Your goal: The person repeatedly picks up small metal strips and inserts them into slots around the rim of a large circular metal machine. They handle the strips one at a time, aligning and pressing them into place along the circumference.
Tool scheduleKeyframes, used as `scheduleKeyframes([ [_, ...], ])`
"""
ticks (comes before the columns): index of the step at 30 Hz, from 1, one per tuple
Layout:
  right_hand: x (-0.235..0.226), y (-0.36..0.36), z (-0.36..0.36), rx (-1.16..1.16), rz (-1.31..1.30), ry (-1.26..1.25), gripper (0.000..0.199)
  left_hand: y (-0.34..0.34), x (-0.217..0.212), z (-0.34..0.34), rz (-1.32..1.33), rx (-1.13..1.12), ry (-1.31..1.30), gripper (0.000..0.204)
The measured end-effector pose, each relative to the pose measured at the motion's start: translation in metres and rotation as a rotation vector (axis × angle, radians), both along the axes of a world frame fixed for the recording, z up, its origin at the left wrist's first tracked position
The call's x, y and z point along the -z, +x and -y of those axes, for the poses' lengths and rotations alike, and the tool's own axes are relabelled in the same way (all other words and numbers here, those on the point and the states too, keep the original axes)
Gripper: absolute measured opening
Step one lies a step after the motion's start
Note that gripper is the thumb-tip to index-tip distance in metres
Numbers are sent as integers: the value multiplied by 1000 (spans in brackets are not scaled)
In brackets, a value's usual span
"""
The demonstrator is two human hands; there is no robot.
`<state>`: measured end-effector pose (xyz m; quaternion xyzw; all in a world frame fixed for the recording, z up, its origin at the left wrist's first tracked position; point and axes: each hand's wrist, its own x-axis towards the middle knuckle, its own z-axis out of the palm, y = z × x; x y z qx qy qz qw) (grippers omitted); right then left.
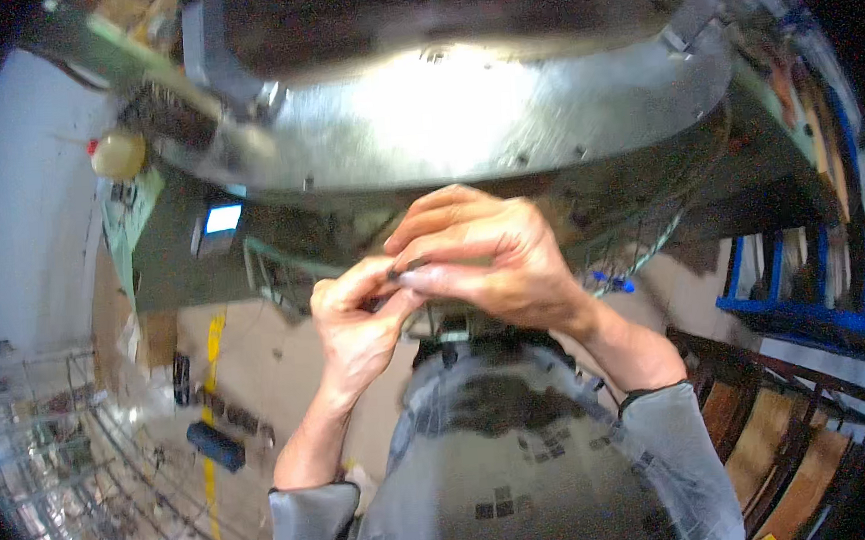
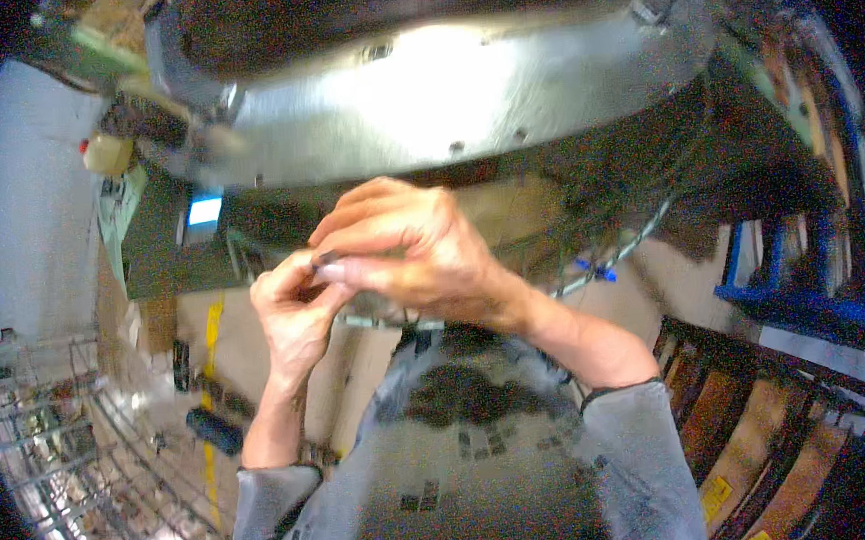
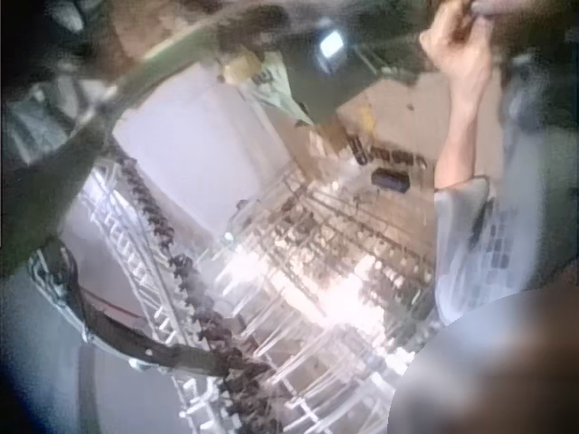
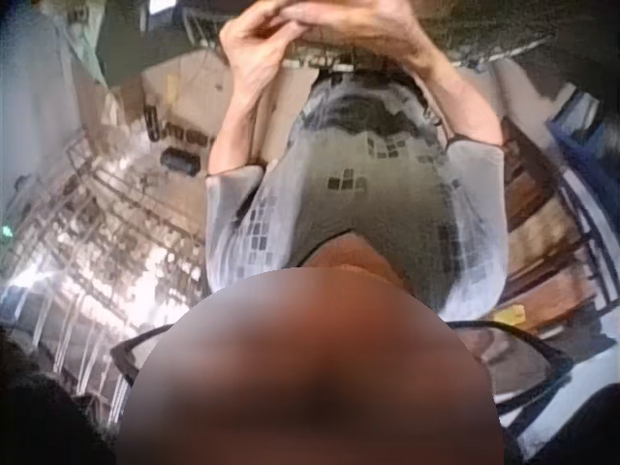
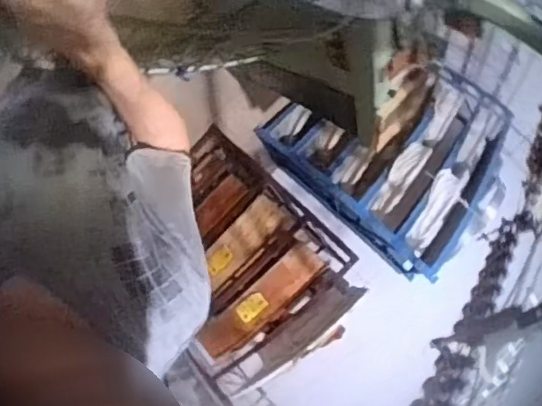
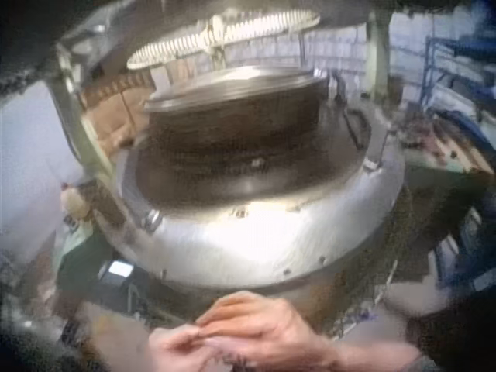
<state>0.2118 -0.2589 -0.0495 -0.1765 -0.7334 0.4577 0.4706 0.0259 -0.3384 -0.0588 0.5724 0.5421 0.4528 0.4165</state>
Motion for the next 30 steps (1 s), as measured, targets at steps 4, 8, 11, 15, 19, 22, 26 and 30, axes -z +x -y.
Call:
scheduleKeyframes([
  [4,-34,5,-28,197,98,46,37,12,-35,-63,475,-74,170,23],
  [8,-41,2,-71,254,110,-253,19,29,-58,-138,744,-47,271,24],
  [11,-32,8,-122,376,19,-227,16,30,-73,-199,769,98,185,19],
  [15,-29,27,-184,298,55,-168,23,22,-87,-266,770,203,-43,14],
  [19,-46,38,-242,394,476,-29,25,13,-93,-319,551,328,-75,11],
  [22,-49,34,-267,112,457,-194,18,4,-89,-349,450,385,-172,10],
  [26,-32,26,-275,134,406,-263,23,-7,-69,-369,577,363,-226,20],
  [30,-14,24,-278,235,147,-203,20,-12,-57,-374,679,295,-229,19],
])
